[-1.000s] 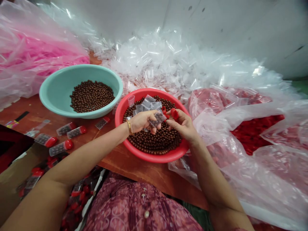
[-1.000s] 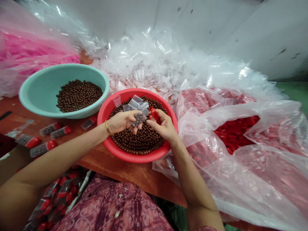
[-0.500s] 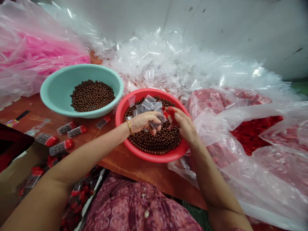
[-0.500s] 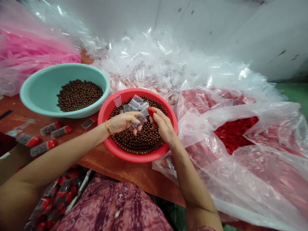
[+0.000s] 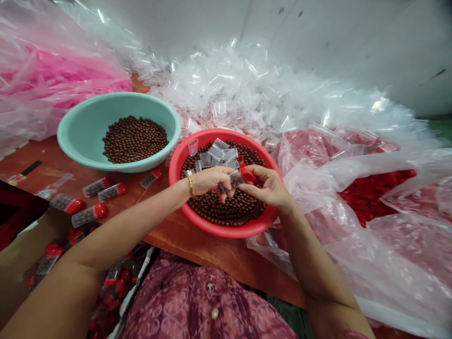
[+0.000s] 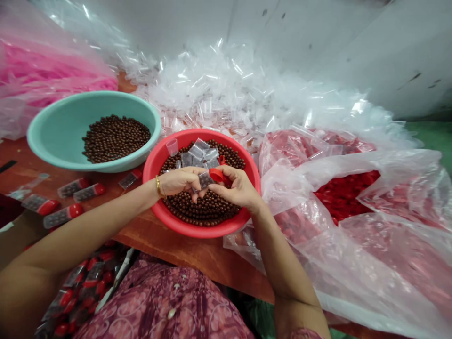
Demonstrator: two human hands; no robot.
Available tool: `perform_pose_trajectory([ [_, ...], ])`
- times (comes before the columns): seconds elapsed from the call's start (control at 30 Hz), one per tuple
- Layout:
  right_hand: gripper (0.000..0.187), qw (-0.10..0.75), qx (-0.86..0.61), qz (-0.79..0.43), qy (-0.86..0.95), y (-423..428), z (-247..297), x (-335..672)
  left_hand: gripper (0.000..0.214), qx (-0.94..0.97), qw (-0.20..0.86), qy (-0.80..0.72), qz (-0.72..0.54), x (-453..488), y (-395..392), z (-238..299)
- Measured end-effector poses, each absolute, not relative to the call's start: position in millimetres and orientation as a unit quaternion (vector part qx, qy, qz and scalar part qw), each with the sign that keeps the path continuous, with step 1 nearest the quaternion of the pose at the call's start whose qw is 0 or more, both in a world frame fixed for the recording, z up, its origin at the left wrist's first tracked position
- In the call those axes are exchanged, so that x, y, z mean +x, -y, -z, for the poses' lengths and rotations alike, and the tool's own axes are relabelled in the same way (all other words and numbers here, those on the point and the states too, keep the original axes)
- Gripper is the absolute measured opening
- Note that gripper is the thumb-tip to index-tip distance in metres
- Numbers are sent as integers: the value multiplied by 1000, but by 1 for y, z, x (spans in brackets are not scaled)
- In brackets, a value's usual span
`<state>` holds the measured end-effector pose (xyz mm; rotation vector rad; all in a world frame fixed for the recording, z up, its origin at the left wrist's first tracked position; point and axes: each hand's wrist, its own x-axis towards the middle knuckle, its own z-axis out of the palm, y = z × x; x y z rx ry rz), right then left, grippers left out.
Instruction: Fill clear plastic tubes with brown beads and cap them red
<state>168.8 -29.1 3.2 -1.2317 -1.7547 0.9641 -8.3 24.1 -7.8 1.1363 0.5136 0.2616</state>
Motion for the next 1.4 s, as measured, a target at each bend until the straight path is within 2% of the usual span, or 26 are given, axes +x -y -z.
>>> perform_pose_trajectory([
  [0.13,37,376,-476,-394,690,27,-3,171,23,533,801,-241,-126,-8,-24,7],
  [0.33,37,423,-516,-406,625,30,14,176,24,553,770,-269,-168,-6,-22,6],
  [0.63,41,387,-540,-235,710,37,20,166,26,660,645,-293,-249,-2,-16,16],
  [0.73,42,391,-529,-240,714,40,21,163,24,699,586,-302,-277,-2,-13,18],
  [0.87,44,401,-550,-309,664,48,22,157,22,722,554,-303,-283,-2,-10,18],
  [0.97,44,406,-553,-284,670,53,22,152,15,712,557,-316,-288,-2,-8,16],
  [1.07,46,410,-557,-241,681,55,20,151,14,670,613,-332,-256,0,-8,13],
  [1.23,53,345,-556,-312,689,57,16,157,19,643,653,-332,-224,0,-9,9],
  [1.4,58,305,-540,-207,757,50,18,155,17,636,641,-367,-223,0,-8,10],
])
